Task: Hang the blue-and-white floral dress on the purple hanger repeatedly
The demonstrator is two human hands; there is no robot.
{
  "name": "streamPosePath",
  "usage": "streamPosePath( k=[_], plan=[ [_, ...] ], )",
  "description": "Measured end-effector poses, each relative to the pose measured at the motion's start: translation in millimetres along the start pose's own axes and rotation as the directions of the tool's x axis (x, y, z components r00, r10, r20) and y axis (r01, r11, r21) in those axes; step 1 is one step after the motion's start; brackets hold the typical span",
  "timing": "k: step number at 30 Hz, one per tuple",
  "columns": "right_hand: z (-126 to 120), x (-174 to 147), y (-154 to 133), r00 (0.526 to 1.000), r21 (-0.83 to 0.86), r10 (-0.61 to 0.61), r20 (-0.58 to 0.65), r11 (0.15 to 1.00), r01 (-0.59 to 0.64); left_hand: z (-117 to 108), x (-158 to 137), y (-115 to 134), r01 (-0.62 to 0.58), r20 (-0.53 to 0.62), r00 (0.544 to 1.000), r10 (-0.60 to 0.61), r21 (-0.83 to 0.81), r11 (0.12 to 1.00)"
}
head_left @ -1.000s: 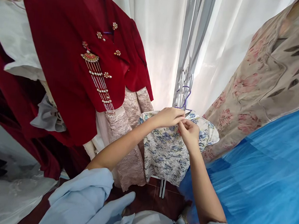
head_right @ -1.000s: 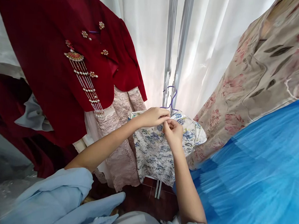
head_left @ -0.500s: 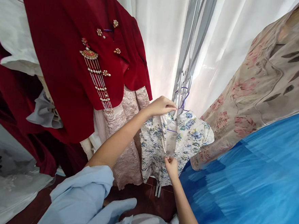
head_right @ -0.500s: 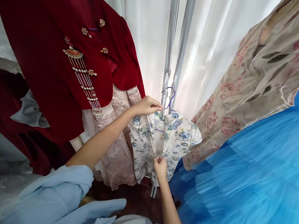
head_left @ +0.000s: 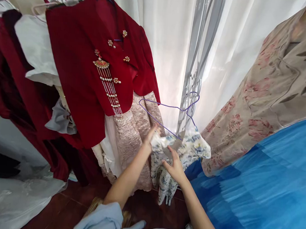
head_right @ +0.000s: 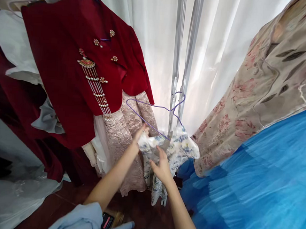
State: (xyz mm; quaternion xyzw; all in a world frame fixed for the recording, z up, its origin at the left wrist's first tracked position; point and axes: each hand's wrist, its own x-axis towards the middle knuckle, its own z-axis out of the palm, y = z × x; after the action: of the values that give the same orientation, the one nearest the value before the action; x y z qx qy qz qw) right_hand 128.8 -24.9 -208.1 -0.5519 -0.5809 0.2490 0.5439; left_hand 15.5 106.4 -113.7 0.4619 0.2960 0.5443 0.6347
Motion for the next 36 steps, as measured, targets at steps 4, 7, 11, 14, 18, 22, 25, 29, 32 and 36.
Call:
streamPosePath(
  k=[4,7,11,14,18,22,25,29,32,36],
  plan=[
    [1.9,-8.8,-5.3,0.951,0.061,0.092,0.296,0.992,-0.115,23.9,-57.6,-62.6,0.026,0.284,0.956,-0.076,0.176,0.984],
    [-22.7,-29.8,-5.5,0.913,0.149,0.174,0.368,0.959,-0.243,9.9,-85.0,-84.2,0.037,0.549,0.809,-0.213,0.313,0.949],
    [-90.3,-53.3,-13.6,0.863,0.098,0.279,0.421,0.932,-0.349,-26.4,-113.9,-110.0,0.225,0.704,0.509,-0.495,0.446,0.866],
    [-154.3,-56.7,-24.2,0.906,0.025,0.324,0.274,0.939,-0.343,-48.0,-128.3,-128.8,0.164,0.638,0.48,-0.602,0.608,0.777],
    [-226.6,-41.5,-37.3,0.985,-0.044,0.167,0.043,0.985,-0.165,-65.8,-120.3,-120.3,0.068,0.575,0.6,-0.556,0.656,0.751],
    [-259.0,-6.4,-39.5,0.994,-0.133,-0.004,-0.11,0.991,-0.011,-75.3,-90.1,-70.7,-0.083,0.514,0.751,-0.415,0.696,0.713],
    [-262.0,31.1,-30.4,0.986,-0.128,-0.092,-0.14,0.989,0.074,-81.1,-67.1,-28.2,-0.196,0.466,0.839,-0.281,0.741,0.642],
    [-247.6,85.1,-12.1,0.991,-0.016,-0.102,-0.092,0.995,0.101,-94.6,-35.2,16.4,-0.308,0.435,0.895,-0.095,0.759,0.574],
    [-225.4,114.9,-4.2,0.997,0.081,-0.064,-0.034,0.994,0.066,-111.2,-5.3,42.3,-0.325,0.389,0.921,0.004,0.764,0.557],
    [-196.3,127.4,-8.4,0.995,0.19,0.0,0.101,0.982,-0.019,-132.7,39.2,75.4,-0.299,0.294,0.951,0.098,0.789,0.537]
  ],
)
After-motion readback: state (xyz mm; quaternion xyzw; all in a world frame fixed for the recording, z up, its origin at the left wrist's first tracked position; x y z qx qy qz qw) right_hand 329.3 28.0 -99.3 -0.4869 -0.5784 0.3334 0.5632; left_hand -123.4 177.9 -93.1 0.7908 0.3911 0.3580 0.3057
